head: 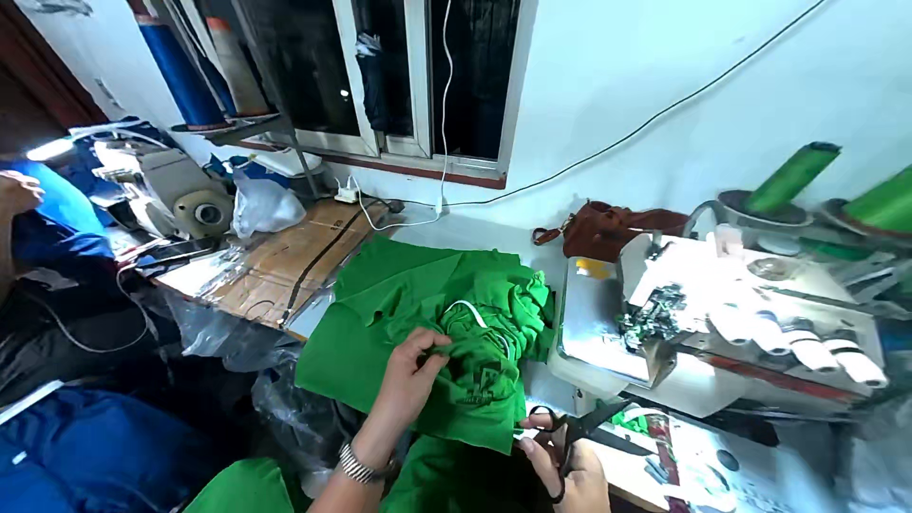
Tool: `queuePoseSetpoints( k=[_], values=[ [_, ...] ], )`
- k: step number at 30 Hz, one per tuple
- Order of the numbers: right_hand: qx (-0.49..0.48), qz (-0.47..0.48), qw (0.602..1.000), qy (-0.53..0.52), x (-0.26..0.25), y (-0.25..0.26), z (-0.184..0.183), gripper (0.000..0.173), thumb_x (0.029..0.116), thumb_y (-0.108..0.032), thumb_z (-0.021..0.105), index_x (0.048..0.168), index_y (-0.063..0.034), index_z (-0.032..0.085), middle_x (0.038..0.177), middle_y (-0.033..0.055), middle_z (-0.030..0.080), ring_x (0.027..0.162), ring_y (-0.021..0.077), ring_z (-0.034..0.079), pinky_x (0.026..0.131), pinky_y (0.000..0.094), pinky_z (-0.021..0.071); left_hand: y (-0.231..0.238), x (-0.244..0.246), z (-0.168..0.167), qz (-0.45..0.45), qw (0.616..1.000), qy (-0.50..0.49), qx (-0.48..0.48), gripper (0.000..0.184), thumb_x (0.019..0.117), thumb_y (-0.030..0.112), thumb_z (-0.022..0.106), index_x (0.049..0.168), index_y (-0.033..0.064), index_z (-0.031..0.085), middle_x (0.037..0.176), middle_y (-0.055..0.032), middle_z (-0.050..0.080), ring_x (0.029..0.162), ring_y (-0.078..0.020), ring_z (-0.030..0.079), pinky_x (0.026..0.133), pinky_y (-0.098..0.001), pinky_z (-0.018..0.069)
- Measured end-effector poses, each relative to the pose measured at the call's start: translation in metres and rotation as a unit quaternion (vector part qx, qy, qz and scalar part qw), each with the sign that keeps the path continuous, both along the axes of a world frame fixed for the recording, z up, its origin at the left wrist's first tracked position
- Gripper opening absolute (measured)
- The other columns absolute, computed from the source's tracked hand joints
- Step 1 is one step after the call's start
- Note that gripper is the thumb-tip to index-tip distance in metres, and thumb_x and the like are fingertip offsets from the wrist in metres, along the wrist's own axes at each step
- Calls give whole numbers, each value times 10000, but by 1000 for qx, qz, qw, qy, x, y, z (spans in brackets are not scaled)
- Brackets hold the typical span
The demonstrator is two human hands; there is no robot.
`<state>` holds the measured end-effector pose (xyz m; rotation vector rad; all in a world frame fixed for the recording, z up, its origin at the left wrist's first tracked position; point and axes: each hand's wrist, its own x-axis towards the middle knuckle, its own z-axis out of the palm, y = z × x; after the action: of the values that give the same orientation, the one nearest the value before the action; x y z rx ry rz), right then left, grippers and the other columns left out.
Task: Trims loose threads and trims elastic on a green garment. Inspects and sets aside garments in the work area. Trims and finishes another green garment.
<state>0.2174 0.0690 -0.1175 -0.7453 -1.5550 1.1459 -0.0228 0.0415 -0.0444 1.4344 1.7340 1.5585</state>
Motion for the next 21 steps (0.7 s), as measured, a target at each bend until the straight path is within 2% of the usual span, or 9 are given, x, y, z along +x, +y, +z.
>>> queuePoseSetpoints(
  k=[2, 6, 8, 10, 12, 14, 17, 19, 21],
  values=[
    [-3, 7, 1000, 5, 1, -1, -2, 285, 890, -70, 717, 1137, 43, 629, 1068, 34, 732, 732, 4, 651, 651, 176, 565, -13, -9, -7, -67, 996, -20, 53, 218, 906, 16, 525, 907, 113, 720, 1076, -6, 684, 1052, -133, 645, 884, -326, 566],
    [-4, 7, 1000, 3, -1, -1, -6, 287, 895, -85, 709, 1135, 48, 625, 1061, 43, 732, 723, 0, 642, 643, 170, 553, -42, -31, -31, -110, 991, -29, 67, 247, 965, 98, 426, 943, 113, 672, 1347, -88, 634, 1310, -227, 560, 1077, -421, 481],
    [-10, 15, 1000, 5, -3, -2, -5, 281, 895, -75, 707, 1135, 48, 629, 1064, 42, 729, 735, 3, 642, 651, 169, 551, -54, -37, -42, -126, 988, -50, 67, 249, 1005, 131, 444, 934, 119, 683, 1298, -71, 671, 1267, -197, 595, 1066, -393, 488],
    [-18, 26, 999, 8, -6, -4, -2, 274, 898, -67, 704, 1139, 42, 635, 1058, 37, 727, 703, -14, 621, 631, 157, 537, -63, -43, -50, -138, 988, -40, 64, 226, 984, 119, 480, 897, 135, 688, 1180, -21, 696, 1172, -130, 625, 1015, -330, 507],
    [-22, 25, 999, 8, -10, -6, 0, 262, 901, -65, 703, 1133, 38, 643, 1038, 32, 720, 665, -31, 588, 599, 142, 512, -69, -48, -54, -151, 987, -15, 58, 195, 965, 125, 507, 899, 156, 688, 1162, 3, 676, 1175, -108, 597, 1015, -297, 488],
    [-12, 0, 1000, -2, -17, -4, 3, 270, 898, -90, 715, 1126, 39, 649, 1062, 43, 728, 667, -29, 607, 592, 146, 526, -72, -48, -57, -147, 988, -3, 53, 173, 958, 144, 529, 901, 172, 690, 1202, 3, 661, 1210, -114, 576, 1033, -293, 474],
    [-25, -48, 998, -32, -33, 4, 12, 367, 891, -169, 739, 1184, 27, 637, 1106, 57, 730, 646, 16, 633, 573, 195, 550, -74, -44, -62, -156, 987, 6, 44, 141, 946, 136, 550, 878, 148, 673, 1304, -27, 628, 1283, -128, 538, 1065, -302, 458],
    [-65, -51, 996, -28, -42, 11, 22, 365, 870, -169, 754, 1172, -2, 636, 1058, 43, 725, 586, 37, 613, 514, 206, 531, -77, -41, -64, -180, 983, 14, 33, 109, 936, 133, 576, 874, 131, 664, 1355, -40, 597, 1325, -127, 510, 1081, -302, 452],
    [-112, -32, 993, 3, -51, 16, 30, 288, 860, -100, 725, 1122, -11, 645, 993, 31, 718, 568, 42, 585, 484, 199, 490, -83, -39, -60, -223, 974, 29, 6, 56, 901, 106, 612, 894, 95, 666, 1391, -81, 567, 1344, -138, 494, 1088, -311, 451]
  ],
)
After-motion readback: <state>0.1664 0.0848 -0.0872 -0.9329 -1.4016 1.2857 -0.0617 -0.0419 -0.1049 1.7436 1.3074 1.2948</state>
